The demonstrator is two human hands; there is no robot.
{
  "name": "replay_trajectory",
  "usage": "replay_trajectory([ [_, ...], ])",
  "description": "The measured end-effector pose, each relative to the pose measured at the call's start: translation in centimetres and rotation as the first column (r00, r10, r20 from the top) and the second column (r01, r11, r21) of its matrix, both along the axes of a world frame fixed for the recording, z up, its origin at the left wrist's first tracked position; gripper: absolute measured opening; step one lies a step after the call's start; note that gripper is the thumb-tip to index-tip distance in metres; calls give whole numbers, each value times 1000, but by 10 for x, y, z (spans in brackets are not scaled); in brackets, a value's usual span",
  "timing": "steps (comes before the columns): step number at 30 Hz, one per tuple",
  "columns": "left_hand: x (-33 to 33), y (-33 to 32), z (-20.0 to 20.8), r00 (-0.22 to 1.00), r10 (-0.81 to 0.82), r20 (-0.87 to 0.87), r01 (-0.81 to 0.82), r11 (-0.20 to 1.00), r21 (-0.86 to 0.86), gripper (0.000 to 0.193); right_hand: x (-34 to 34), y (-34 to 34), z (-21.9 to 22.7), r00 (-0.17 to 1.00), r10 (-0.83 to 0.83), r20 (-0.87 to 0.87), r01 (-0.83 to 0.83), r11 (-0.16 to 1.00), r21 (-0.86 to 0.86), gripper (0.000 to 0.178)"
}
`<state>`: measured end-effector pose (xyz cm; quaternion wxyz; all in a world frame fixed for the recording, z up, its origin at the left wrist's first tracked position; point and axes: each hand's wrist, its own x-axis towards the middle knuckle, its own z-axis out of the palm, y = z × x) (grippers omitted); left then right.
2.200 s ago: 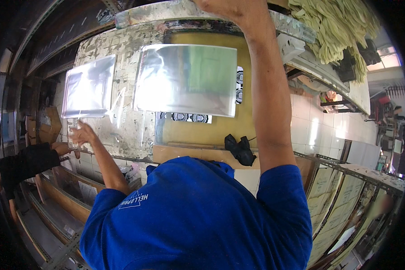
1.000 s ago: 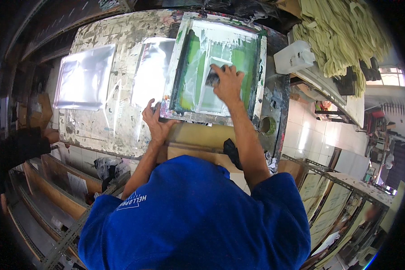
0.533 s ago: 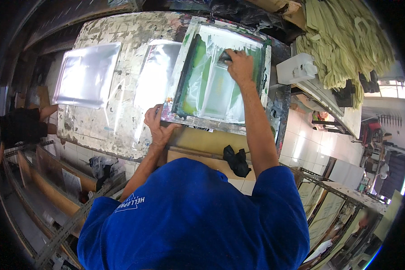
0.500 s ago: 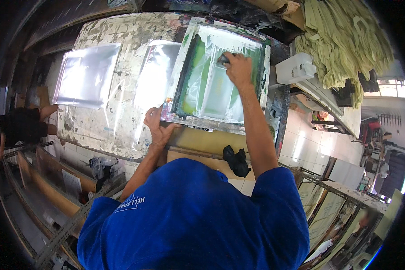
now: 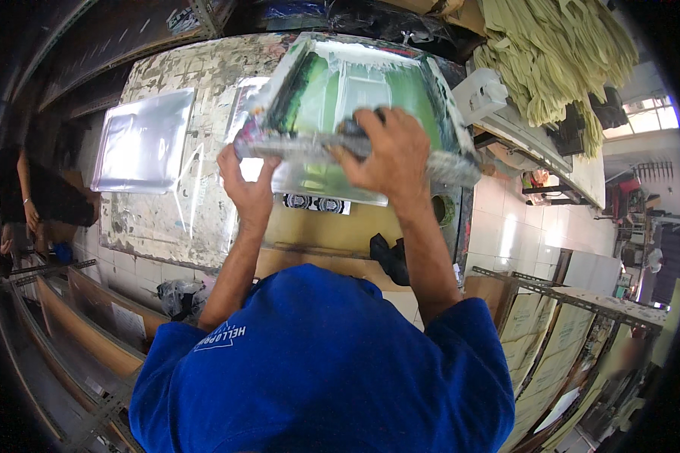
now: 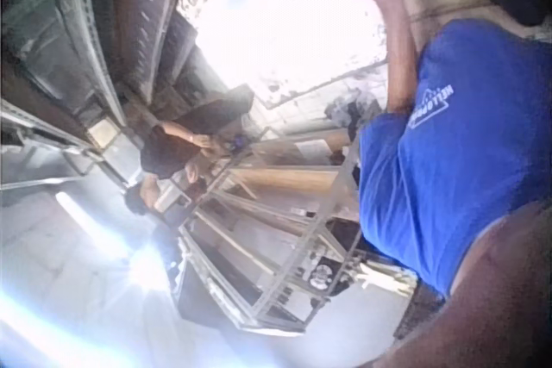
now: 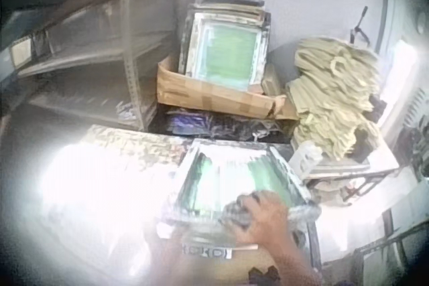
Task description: The person performs screen printing by placing a transparent sheet onto the workbench, lowering a screen over it, and using a squeegee to spread white ink across the screen.
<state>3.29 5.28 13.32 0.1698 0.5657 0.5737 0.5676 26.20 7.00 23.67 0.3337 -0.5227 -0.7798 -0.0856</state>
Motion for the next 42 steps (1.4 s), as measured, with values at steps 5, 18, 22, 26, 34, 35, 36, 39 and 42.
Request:
replay_trajectory([
  [5, -8, 30, 35, 987, -142, 74, 122, 966, 230, 78, 10, 66, 67, 998, -37, 54, 35, 999, 37, 45],
  [18, -35, -31, -71, 960, 76, -268, -123, 978, -166, 32, 10, 108, 120, 995, 82, -54, -79, 995, 64, 42],
  [22, -38, -25, -92, 909, 161, -385, -250, 949, -191, 29, 6, 110, 131, 997, 39, -71, -39, 999, 1, 41],
  [26, -45, -20, -104, 889, 134, -437, -274, 922, -275, 33, 10, 118, 130, 999, -19, -36, 18, 1000, -20, 40],
  [34, -52, -20, -109, 751, 153, -643, -400, 880, -258, 35, 9, 121, 133, 995, 40, -94, -46, 997, -58, 38],
  [35, -54, -21, -107, 752, 152, -642, -401, 878, -262, 35, 9, 122, 132, 995, 46, -92, -51, 997, -50, 38],
  [36, -53, -19, -105, 756, 148, -637, -396, 879, -266, 35, 11, 123, 132, 995, 47, -84, -50, 998, -41, 38],
  [39, -54, -14, -108, 693, 181, -698, -476, 842, -253, 34, 12, 125, 132, 997, 44, -60, -46, 999, -23, 39],
  [42, -58, -13, -117, 664, 167, -729, -528, 794, -299, 29, 10, 124, 134, 999, 25, -25, -26, 999, -26, 40],
])
